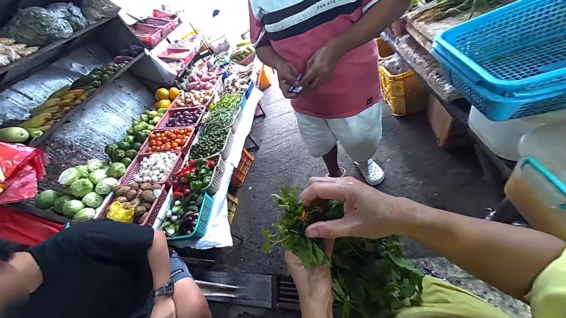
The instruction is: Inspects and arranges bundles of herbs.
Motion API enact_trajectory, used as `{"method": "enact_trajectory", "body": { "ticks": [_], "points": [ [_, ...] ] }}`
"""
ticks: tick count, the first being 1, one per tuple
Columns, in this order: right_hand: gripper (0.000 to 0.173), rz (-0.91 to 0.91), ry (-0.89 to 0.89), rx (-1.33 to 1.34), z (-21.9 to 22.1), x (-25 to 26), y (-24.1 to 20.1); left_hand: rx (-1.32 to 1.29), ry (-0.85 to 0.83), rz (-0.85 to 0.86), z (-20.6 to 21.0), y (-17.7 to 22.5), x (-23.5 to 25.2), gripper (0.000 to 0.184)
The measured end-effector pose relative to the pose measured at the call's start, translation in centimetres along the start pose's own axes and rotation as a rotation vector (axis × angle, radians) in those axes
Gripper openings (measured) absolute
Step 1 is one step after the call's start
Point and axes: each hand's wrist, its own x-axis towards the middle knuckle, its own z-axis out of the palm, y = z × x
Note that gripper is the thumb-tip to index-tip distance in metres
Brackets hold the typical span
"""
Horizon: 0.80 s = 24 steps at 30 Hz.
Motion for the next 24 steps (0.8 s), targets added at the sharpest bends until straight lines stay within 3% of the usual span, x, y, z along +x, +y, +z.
{"method": "enact_trajectory", "body": {
  "ticks": [8, 12, 22, 24],
  "points": [
    [0.034, 0.011, -0.062, 0.08, -0.2, -0.1, 0.3, -0.071, -0.065, 0.055, -0.4, 0.0, -0.5, 0.053],
    [0.033, -0.001, -0.066, 0.125, 0.0, -0.2, 0.6, -0.1, -0.052, 0.052, -0.5, 0.1, -0.5, 0.04],
    [0.028, -0.052, -0.051, 0.205, 0.2, -0.2, 0.4, -0.011, 0.06, -0.038, -0.6, 0.7, -1.8, 0.065],
    [0.028, -0.035, -0.049, 0.206, 0.2, -0.3, 0.4, -0.031, 0.072, -0.068, -0.5, 0.7, -1.8, 0.055]
  ]
}}
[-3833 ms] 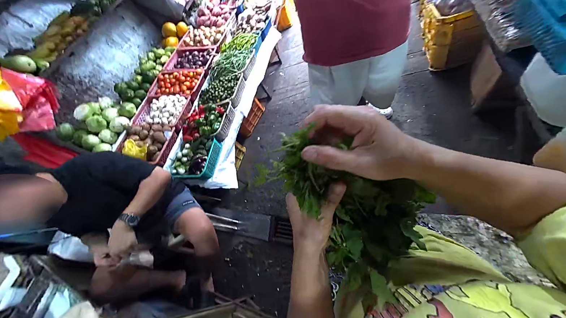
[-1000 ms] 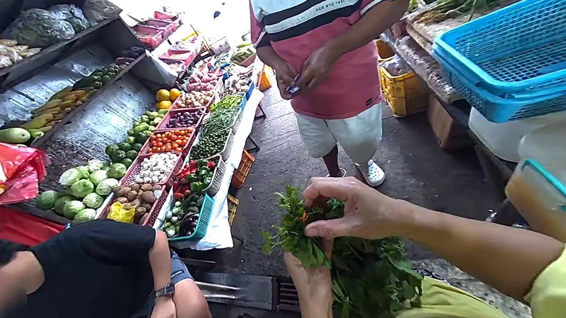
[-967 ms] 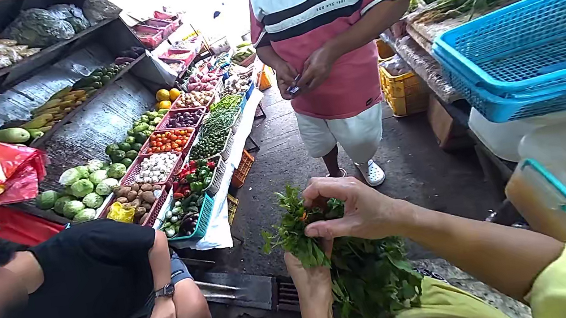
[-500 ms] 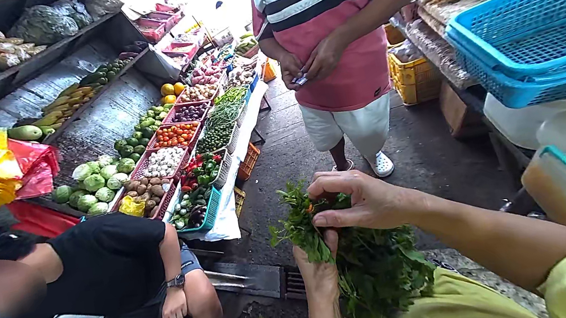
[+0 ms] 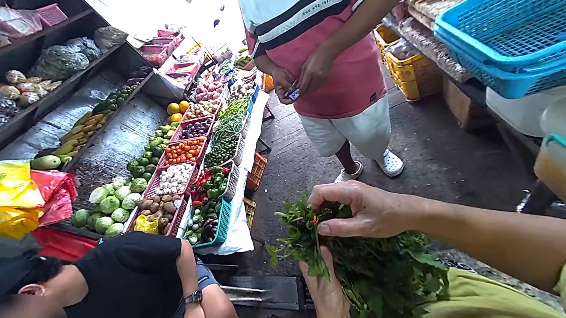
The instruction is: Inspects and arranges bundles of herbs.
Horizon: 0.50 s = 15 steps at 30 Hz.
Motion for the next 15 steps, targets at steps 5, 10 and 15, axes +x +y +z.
{"method": "enact_trajectory", "body": {
  "ticks": [5, 10, 15],
  "points": [
    [0.027, 0.013, -0.006, 0.011, 0.0, -0.2, -0.3, -0.072, 0.003, -0.073, -0.1, 0.3, -0.1, 0.027],
    [0.028, -0.028, -0.016, -0.005, 0.1, -0.3, -0.4, -0.13, -0.047, -0.031, -0.7, 0.2, 0.3, 0.023],
    [0.027, -0.108, 0.008, -0.055, 0.3, -0.1, -0.4, -0.048, 0.089, -0.094, 0.4, 1.1, 0.1, 0.03]
  ]
}}
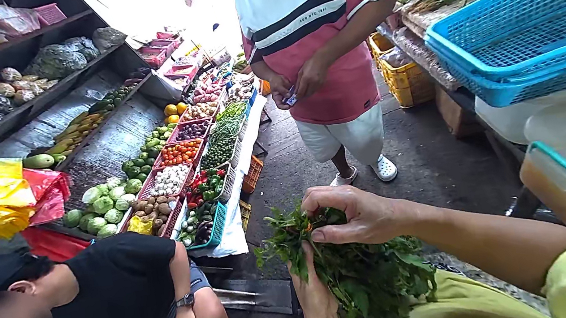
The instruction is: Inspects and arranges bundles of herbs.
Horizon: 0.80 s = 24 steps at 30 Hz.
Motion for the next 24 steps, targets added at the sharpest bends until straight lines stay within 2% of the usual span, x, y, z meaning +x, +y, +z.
{"method": "enact_trajectory", "body": {
  "ticks": [3, 7, 9, 12, 14, 19, 24],
  "points": [
    [0.027, -0.012, 0.014, -0.018, 0.3, 0.0, -0.1, 0.004, 0.081, -0.035, 0.6, 0.4, 0.3, 0.024],
    [0.026, -0.04, 0.022, -0.063, 0.7, 0.1, -0.4, -0.031, 0.07, -0.025, 0.2, 0.5, 1.0, 0.018],
    [0.026, -0.071, 0.002, -0.068, 0.8, 0.2, -0.5, -0.012, -0.003, -0.012, -0.7, 0.6, 1.2, 0.019],
    [0.026, -0.057, -0.024, -0.073, 0.8, 0.3, -0.6, 0.035, -0.222, 0.031, -2.7, 1.0, 1.3, 0.027],
    [0.027, -0.03, -0.05, -0.043, 0.7, 0.3, -0.3, 0.063, -0.26, 0.038, -2.9, 1.5, 1.3, 0.028],
    [0.027, -0.045, -0.075, 0.003, 1.1, 0.4, 0.0, 0.064, -0.125, -0.047, -2.2, 2.5, 0.6, 0.03],
    [0.027, -0.127, -0.004, -0.022, 1.1, 0.3, -0.1, -0.013, -0.009, -0.007, -1.7, 1.6, 2.2, 0.025]
  ]
}}
